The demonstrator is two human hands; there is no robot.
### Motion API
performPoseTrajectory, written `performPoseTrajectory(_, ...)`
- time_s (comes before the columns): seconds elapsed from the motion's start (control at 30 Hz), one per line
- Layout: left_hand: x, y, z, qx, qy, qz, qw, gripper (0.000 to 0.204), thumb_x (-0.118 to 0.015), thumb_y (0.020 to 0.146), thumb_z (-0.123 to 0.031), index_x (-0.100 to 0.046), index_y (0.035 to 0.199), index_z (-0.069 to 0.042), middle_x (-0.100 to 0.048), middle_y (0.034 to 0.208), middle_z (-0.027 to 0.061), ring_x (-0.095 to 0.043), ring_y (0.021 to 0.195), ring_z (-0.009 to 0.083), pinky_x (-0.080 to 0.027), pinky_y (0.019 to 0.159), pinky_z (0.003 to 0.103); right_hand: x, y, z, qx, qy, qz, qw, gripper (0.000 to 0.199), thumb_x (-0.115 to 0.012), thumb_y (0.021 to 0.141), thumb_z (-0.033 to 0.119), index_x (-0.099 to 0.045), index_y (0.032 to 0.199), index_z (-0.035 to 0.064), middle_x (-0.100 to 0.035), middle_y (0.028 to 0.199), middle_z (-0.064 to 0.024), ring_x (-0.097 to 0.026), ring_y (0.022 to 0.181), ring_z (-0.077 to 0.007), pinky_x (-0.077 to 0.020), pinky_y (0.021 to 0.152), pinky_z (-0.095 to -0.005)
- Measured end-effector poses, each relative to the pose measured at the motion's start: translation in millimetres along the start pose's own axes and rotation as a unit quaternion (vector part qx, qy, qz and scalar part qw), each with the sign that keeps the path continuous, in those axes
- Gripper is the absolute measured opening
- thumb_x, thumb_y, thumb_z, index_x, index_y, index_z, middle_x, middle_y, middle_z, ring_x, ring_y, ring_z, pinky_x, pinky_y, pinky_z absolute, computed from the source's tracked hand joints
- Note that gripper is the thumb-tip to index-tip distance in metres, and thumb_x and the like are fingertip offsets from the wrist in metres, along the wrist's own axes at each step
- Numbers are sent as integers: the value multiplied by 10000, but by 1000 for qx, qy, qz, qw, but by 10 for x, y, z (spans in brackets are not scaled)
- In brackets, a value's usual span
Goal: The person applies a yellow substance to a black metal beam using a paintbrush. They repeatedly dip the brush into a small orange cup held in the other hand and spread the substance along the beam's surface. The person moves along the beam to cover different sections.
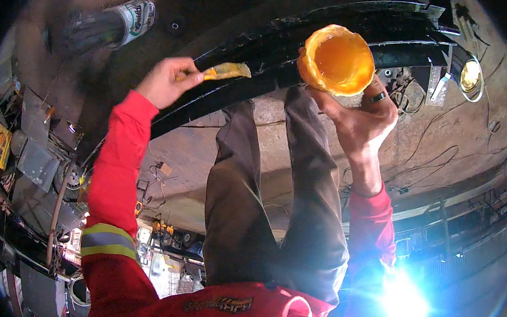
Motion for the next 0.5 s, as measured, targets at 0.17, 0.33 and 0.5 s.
performPoseTrajectory(0.17, -454, -404, 407, 169, -55, -42, 983, 269, -669, 900, -279, -605, 815, -32, -536, 662, 49, -487, 633, 107, -422, 603, 296, 5, -2, -32, -31, 60, 9, 998, 376, -883, 663, 127, -694, 940, -45, -712, 827, -25, -622, 733, -47, -467, 686, -208)
performPoseTrajectory(0.33, -76, -555, 317, 89, 72, -91, 989, 236, -684, 872, -245, -619, 832, -22, -619, 710, 143, -596, 669, 231, -454, 644, 364, 34, 11, -33, -35, 35, 6, 999, 380, -883, 657, 116, -693, 946, -40, -711, 849, -20, -620, 756, -45, -467, 703, -207)
performPoseTrajectory(0.5, 75, 61, -267, -27, 259, -62, 963, 139, -691, 795, -169, -642, 895, -84, -659, 788, 154, -645, 768, 368, -484, 653, 454, 19, 0, -56, -34, 65, 17, 997, 387, -885, 655, 112, -692, 956, -37, -712, 858, -18, -619, 764, -48, -470, 720, -209)
Point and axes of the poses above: each hand's wrist, its own y-axis towards the middle knuckle, its own x-axis out of the back of the hand, z = x × y, the point moved 6 cm from there along y, towards the middle knuckle
